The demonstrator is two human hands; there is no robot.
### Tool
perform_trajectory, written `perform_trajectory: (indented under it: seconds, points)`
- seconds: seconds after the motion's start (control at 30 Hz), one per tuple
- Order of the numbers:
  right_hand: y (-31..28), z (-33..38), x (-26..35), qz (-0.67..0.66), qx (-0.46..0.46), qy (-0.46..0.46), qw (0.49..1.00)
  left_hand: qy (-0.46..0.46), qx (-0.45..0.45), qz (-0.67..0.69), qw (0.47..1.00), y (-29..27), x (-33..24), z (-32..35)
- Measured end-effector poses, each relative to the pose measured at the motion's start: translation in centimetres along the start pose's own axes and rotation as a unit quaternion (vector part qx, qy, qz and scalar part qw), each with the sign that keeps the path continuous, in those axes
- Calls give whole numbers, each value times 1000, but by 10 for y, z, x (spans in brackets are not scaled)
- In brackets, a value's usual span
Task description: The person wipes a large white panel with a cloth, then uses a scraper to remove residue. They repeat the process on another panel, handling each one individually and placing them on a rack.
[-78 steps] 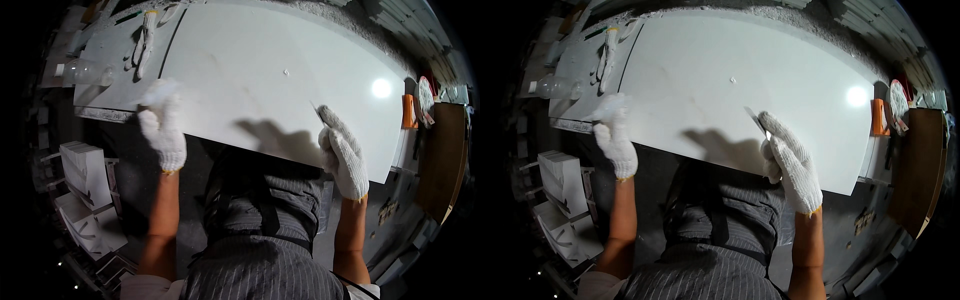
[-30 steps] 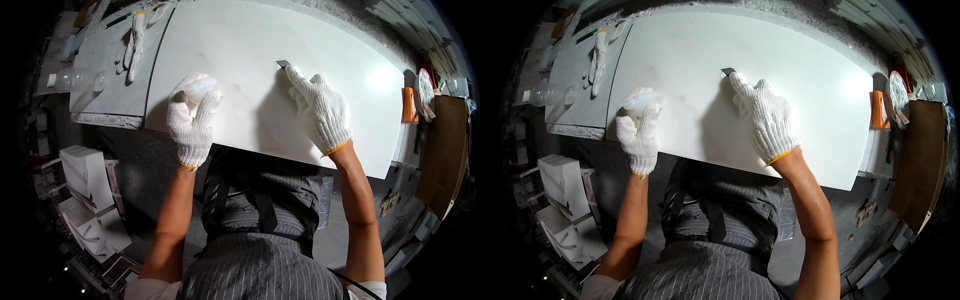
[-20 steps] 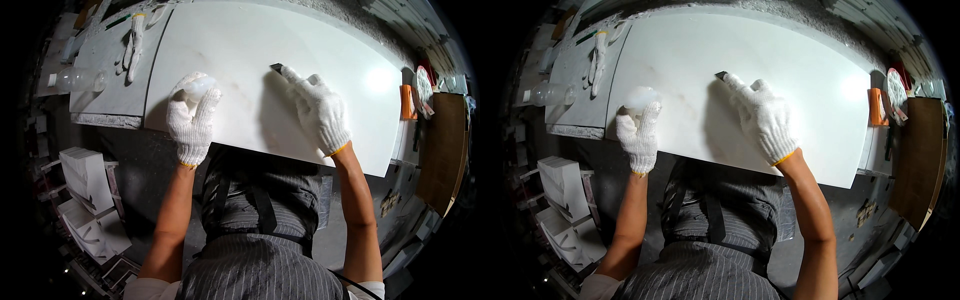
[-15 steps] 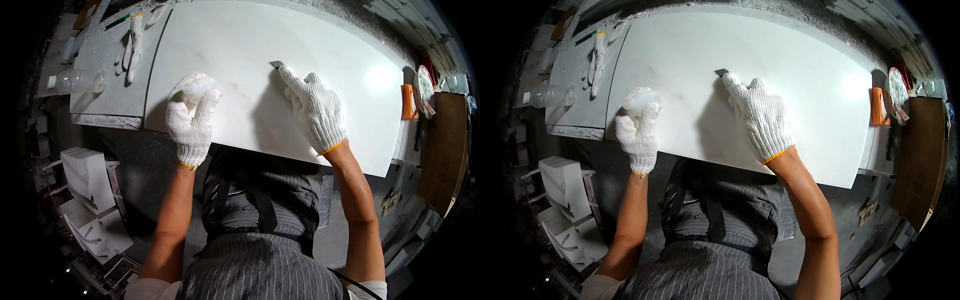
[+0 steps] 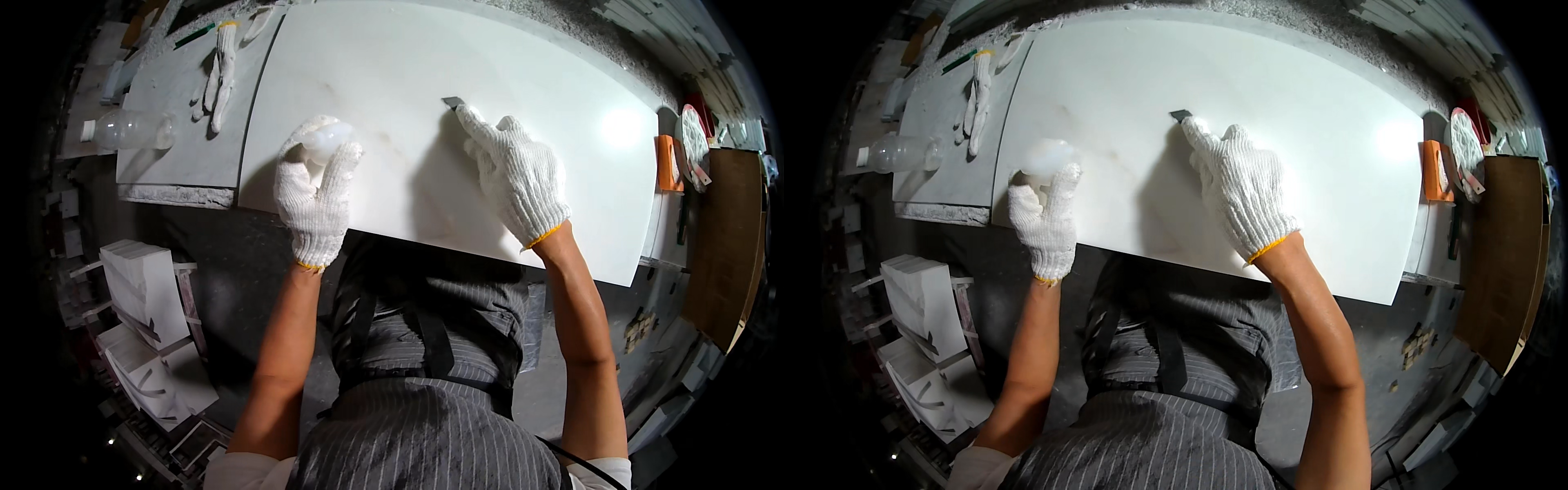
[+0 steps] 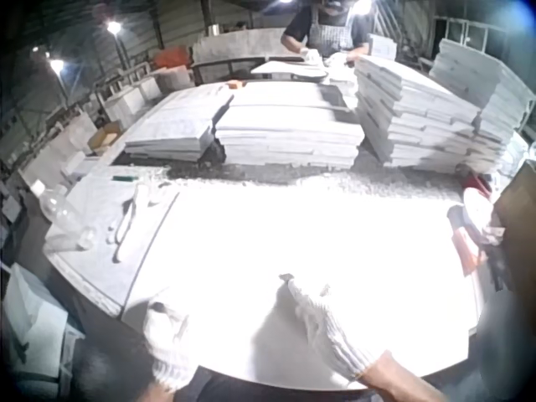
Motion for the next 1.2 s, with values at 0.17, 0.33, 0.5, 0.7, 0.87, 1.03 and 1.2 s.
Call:
perform_trajectory:
  seconds: [0.17,0.33,0.5,0.7,0.87,1.03,1.2]
  points:
    - [0,7,2,0,31,11,999,-7,-15,-2,1000,-1,-6,-3]
    - [-6,17,-8,-97,16,-8,995,-27,-19,10,999,-2,-9,-1]
    - [-16,8,-10,-147,-46,-1,988,3,-17,-36,999,-2,-10,-1]
    - [2,0,1,-20,17,9,1000,19,4,-69,997,-1,-9,-1]
    - [-1,9,11,4,49,0,999,6,4,-61,998,-2,-6,0]
    - [-4,14,-1,-105,-18,-19,994,-4,8,-2,1000,1,-12,1]
    - [1,4,0,-11,-20,-2,1000,-20,-9,-1,1000,0,-13,-2]
Point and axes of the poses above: each hand's wrist, its own z-axis away from the middle knuckle, its own y-axis out of the palm, x = y × z, the point moved 10 cm from there along -z, towards the middle knuckle, and after that the axes turned 11 degrees about -z, right-handed, at the moved point
